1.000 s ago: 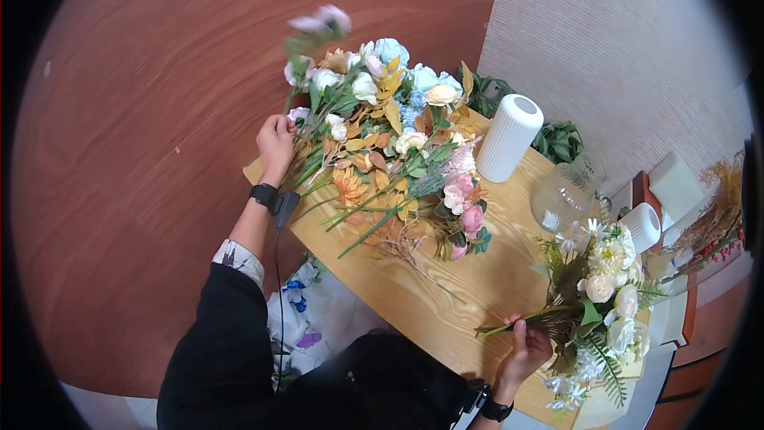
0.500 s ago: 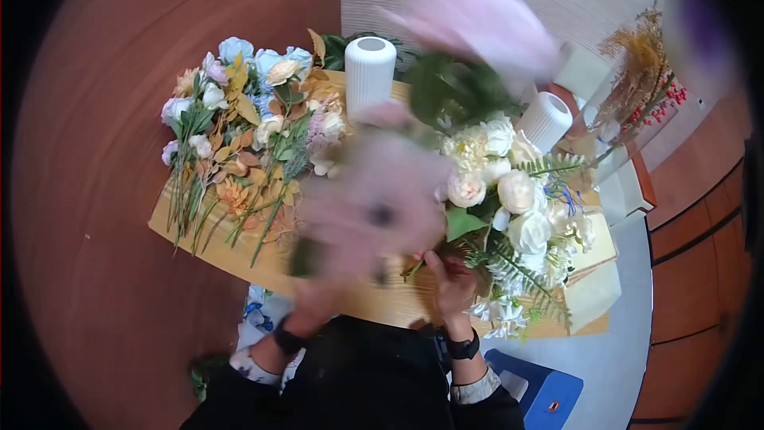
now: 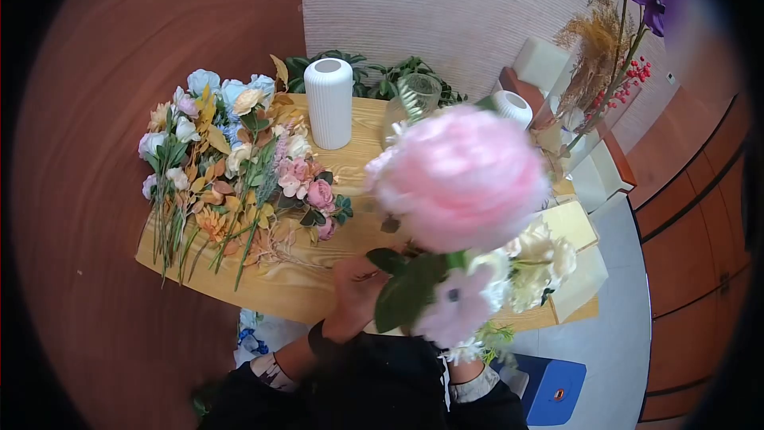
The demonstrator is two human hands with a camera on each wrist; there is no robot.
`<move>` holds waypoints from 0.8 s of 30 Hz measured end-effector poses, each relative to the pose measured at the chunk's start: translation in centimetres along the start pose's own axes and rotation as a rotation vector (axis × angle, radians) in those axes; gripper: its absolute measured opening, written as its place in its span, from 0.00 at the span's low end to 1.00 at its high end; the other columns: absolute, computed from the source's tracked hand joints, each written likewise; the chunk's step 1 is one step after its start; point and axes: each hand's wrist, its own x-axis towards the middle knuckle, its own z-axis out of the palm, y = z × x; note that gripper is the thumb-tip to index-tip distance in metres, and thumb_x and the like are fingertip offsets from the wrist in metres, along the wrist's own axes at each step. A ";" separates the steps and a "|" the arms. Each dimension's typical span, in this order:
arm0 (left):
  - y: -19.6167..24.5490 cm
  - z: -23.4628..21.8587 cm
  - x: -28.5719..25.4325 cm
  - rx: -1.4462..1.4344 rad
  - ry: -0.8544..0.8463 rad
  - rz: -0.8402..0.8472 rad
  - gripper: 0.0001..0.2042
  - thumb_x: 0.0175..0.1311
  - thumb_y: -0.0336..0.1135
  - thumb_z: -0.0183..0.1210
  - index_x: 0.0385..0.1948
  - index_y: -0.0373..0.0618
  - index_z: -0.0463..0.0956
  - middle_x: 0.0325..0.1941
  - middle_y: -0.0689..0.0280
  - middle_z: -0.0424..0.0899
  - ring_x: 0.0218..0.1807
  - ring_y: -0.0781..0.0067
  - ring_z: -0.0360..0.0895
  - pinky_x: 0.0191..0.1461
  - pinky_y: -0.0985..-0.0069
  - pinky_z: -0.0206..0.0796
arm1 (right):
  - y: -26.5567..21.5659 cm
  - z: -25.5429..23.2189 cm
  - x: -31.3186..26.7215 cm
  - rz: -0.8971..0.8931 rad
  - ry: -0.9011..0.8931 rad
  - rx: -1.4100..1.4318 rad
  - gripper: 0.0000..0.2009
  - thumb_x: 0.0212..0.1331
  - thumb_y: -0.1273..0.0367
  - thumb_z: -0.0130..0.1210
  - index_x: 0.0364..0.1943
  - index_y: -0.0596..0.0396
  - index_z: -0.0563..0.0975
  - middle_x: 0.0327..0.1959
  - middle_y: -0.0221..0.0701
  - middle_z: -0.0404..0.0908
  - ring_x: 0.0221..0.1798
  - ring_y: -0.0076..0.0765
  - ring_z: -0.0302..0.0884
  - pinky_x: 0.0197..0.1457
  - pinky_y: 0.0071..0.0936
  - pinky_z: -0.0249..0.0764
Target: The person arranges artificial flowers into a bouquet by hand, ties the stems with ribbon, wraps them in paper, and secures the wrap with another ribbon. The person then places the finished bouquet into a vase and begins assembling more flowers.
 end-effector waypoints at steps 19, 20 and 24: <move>-0.3 1.0 0.4 0.079 0.105 0.048 0.09 0.52 0.22 0.56 0.35 0.35 0.79 0.33 0.62 0.83 0.33 0.80 0.78 0.36 0.83 0.69 | 4.1 1.9 0.9 -0.056 0.158 -0.528 0.11 0.54 0.71 0.56 0.42 0.57 0.76 0.35 0.32 0.80 0.37 0.27 0.76 0.44 0.22 0.70; -0.3 1.0 0.6 0.081 0.106 0.048 0.09 0.52 0.22 0.56 0.35 0.35 0.79 0.33 0.62 0.83 0.33 0.80 0.78 0.36 0.83 0.69 | 4.4 2.0 0.6 -0.059 0.166 -0.554 0.11 0.54 0.72 0.56 0.42 0.57 0.76 0.35 0.32 0.80 0.37 0.27 0.76 0.44 0.22 0.70; 1.3 1.1 0.5 0.225 0.044 0.097 0.09 0.52 0.19 0.53 0.35 0.34 0.78 0.33 0.62 0.82 0.34 0.79 0.78 0.37 0.82 0.69 | 5.2 2.3 0.6 -0.122 0.144 -0.628 0.11 0.54 0.72 0.56 0.42 0.58 0.76 0.35 0.32 0.80 0.37 0.27 0.76 0.44 0.22 0.70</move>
